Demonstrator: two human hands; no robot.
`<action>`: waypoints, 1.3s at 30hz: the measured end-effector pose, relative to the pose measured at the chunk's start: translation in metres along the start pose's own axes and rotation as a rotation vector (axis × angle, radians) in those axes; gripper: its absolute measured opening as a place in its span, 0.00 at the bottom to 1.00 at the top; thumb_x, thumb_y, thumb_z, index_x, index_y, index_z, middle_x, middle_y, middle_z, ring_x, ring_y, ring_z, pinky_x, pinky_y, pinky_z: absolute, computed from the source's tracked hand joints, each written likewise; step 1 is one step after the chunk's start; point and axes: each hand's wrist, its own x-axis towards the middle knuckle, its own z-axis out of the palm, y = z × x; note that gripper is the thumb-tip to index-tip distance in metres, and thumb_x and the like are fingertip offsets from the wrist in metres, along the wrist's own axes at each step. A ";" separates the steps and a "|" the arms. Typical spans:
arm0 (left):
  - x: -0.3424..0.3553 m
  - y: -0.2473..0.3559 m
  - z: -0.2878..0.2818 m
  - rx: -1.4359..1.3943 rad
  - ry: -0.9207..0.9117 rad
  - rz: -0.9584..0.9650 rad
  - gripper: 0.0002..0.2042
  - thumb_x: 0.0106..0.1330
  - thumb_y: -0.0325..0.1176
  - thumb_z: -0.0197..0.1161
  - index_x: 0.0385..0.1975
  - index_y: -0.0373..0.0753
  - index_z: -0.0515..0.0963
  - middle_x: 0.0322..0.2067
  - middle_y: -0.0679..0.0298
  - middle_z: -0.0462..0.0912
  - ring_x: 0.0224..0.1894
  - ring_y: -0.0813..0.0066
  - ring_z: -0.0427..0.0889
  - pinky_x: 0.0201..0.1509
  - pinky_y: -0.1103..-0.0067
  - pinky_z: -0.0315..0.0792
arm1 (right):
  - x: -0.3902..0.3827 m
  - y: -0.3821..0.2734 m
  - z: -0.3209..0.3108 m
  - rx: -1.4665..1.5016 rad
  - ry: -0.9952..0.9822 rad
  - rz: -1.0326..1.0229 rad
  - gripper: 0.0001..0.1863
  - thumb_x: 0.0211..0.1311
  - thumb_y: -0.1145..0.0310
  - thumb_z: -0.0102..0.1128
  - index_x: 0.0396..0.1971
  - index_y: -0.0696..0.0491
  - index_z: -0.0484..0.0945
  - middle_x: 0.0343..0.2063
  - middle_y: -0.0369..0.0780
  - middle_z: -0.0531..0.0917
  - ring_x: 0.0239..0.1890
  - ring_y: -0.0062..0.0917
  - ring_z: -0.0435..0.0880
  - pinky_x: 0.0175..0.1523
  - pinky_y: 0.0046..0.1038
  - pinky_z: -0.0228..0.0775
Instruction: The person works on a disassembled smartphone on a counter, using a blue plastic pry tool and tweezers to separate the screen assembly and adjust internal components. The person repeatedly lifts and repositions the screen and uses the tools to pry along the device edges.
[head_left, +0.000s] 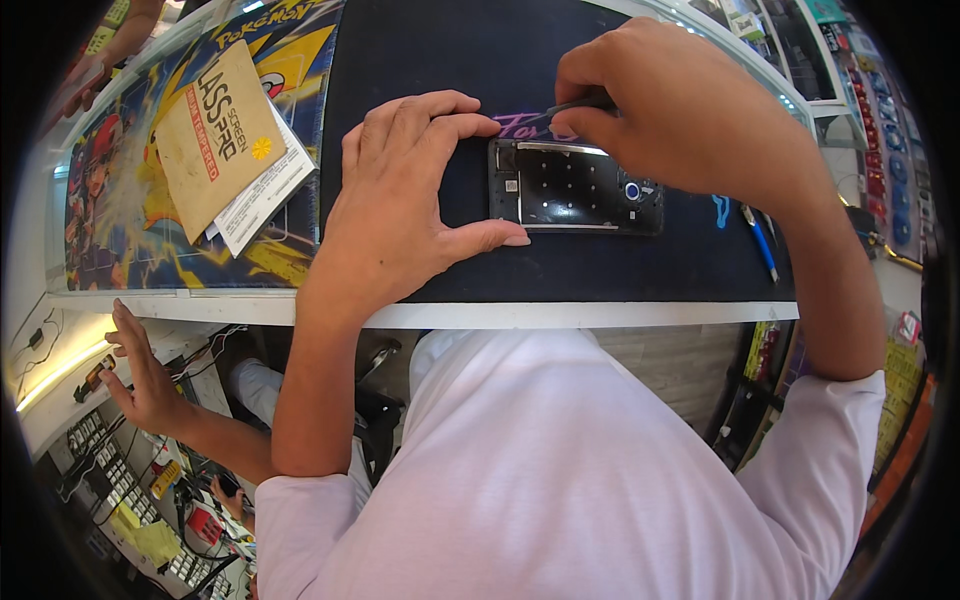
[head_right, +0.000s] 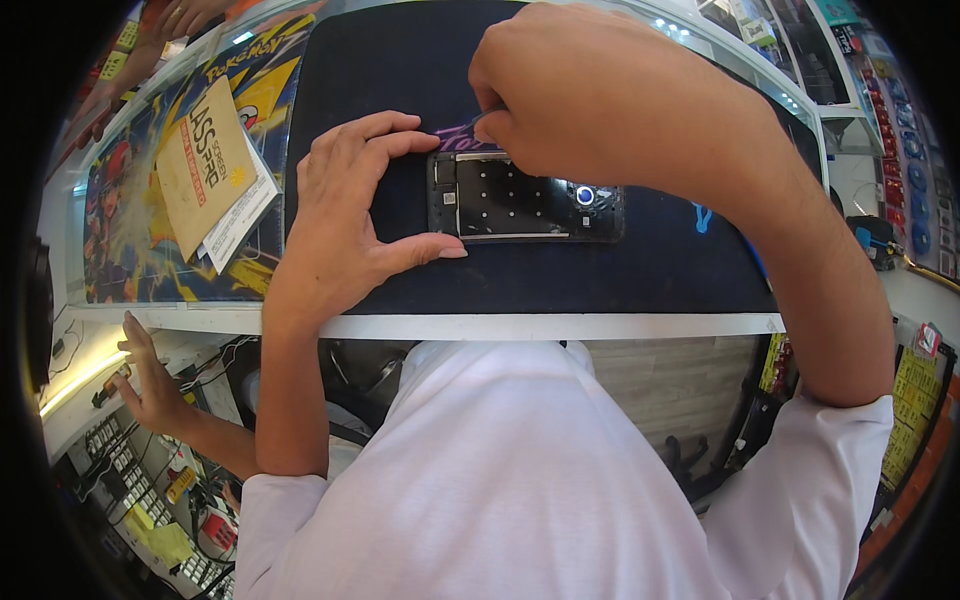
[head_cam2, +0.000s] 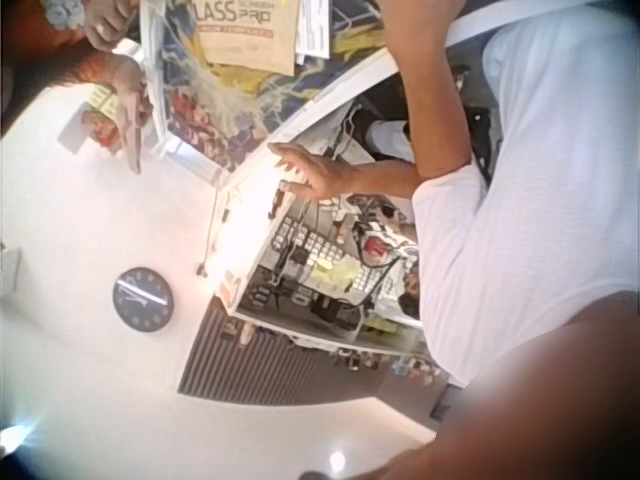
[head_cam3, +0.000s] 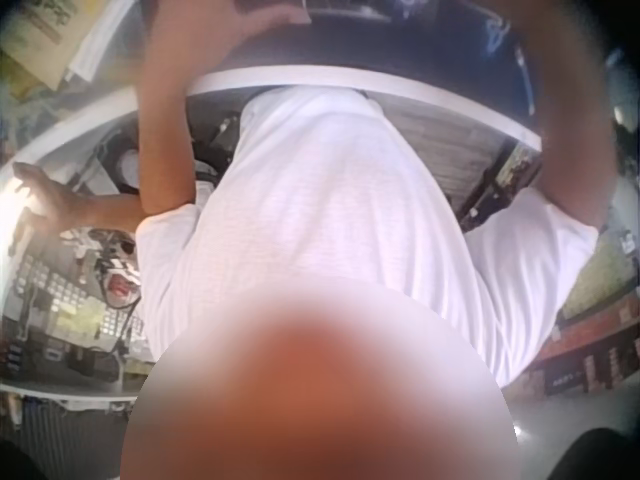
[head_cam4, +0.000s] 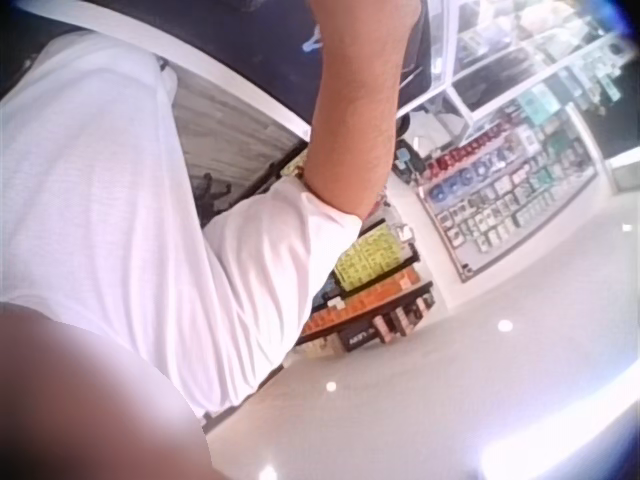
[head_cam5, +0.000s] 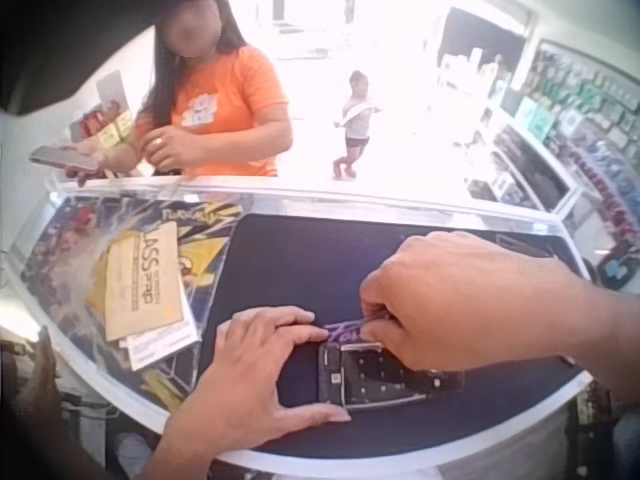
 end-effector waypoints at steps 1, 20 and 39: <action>0.000 0.000 0.001 -0.001 0.006 0.000 0.41 0.53 0.56 0.86 0.66 0.44 0.79 0.70 0.62 0.75 0.77 0.56 0.67 0.82 0.58 0.57 | 0.002 -0.007 -0.004 -0.015 -0.007 0.006 0.09 0.69 0.67 0.74 0.36 0.59 0.91 0.27 0.48 0.89 0.31 0.43 0.89 0.41 0.41 0.79; 0.000 -0.004 0.004 -0.030 0.047 -0.005 0.55 0.48 0.58 0.88 0.78 0.45 0.69 0.72 0.60 0.75 0.76 0.54 0.68 0.81 0.58 0.58 | 0.011 -0.039 -0.043 -0.122 -0.320 0.130 0.15 0.73 0.63 0.66 0.37 0.62 0.89 0.31 0.52 0.90 0.39 0.48 0.90 0.49 0.44 0.81; -0.001 -0.004 0.006 -0.069 0.053 -0.013 0.62 0.46 0.59 0.88 0.83 0.50 0.63 0.63 0.65 0.82 0.70 0.59 0.73 0.81 0.57 0.56 | -0.013 0.008 0.022 -0.081 0.023 0.047 0.14 0.75 0.61 0.69 0.43 0.58 0.92 0.35 0.46 0.91 0.40 0.43 0.91 0.50 0.41 0.81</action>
